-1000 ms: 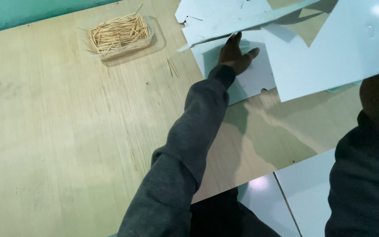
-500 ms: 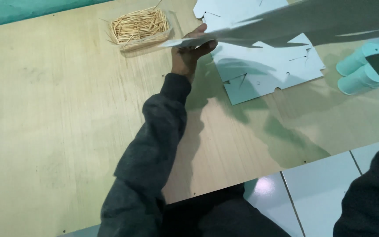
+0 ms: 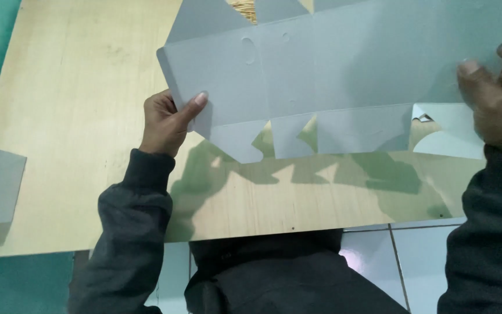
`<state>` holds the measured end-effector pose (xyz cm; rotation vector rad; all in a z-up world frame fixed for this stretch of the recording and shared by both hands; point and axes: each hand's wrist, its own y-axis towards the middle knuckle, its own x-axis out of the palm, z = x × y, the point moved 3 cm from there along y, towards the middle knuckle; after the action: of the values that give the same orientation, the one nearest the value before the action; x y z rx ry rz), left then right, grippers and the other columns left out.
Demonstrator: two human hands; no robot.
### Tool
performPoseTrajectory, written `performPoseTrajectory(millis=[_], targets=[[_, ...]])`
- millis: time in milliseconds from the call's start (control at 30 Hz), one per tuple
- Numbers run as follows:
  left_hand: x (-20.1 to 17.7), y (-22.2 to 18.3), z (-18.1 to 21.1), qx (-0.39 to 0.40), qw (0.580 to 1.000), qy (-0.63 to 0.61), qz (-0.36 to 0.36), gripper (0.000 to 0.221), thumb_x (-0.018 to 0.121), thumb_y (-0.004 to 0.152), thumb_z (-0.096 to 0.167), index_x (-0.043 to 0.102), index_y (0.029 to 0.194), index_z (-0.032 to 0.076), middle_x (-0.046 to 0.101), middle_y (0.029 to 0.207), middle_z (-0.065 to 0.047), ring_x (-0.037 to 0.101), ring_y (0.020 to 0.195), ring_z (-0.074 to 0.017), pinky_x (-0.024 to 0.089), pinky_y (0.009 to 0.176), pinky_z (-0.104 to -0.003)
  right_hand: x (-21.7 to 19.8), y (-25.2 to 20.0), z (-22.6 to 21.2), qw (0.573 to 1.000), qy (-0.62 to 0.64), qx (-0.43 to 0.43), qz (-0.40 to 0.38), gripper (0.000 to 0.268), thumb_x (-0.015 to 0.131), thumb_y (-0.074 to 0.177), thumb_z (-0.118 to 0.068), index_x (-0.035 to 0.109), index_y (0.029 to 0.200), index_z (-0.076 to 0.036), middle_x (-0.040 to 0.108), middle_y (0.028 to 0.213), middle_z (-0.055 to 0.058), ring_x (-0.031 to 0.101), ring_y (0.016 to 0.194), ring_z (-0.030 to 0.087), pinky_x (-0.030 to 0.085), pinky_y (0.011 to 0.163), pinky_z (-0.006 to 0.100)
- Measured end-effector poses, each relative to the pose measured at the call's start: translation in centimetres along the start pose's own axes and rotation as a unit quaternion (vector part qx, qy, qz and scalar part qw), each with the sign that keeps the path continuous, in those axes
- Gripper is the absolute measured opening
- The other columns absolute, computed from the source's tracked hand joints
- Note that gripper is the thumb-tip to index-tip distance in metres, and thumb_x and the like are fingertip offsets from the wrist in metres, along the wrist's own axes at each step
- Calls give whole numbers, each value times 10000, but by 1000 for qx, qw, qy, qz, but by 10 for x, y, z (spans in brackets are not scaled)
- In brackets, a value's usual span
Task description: The person folds a white cardboard flat into a box shape and places small blue cylinders into a white container.
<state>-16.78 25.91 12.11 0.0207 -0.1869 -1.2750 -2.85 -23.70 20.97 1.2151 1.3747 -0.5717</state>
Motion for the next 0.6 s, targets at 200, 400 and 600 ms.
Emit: performPoseTrajectory(millis=[200, 400, 600], targets=[[-65, -47, -1, -28, 997, 34, 60, 298, 758, 916, 264, 737, 1082, 17, 748, 1047, -66, 686, 925, -167, 631, 825, -288, 45, 9, -84, 971, 233, 46, -37, 444, 665, 1099, 9, 480, 1445, 217, 569, 1323, 369, 539, 1101, 473, 566, 848, 539], [-106, -86, -7, -64, 991, 83, 85, 441, 708, 915, 364, 711, 1194, 23, 723, 1121, -60, 667, 989, -177, 610, 829, -296, 95, 2, -106, 925, 316, 141, -154, 582, 686, 973, -169, 480, 1429, 127, 555, 1425, 252, 525, 1289, 325, 423, 1118, 396], [-137, -104, -21, -138, 961, 187, 148, 421, 699, 940, 340, 714, 1208, 16, 701, 1022, -60, 641, 942, -184, 577, 792, -301, 167, -9, -99, 912, 323, 139, -213, 342, 760, 940, -258, 614, 711, -50, 516, 1534, 292, 437, 1527, 301, 464, 1054, 399]])
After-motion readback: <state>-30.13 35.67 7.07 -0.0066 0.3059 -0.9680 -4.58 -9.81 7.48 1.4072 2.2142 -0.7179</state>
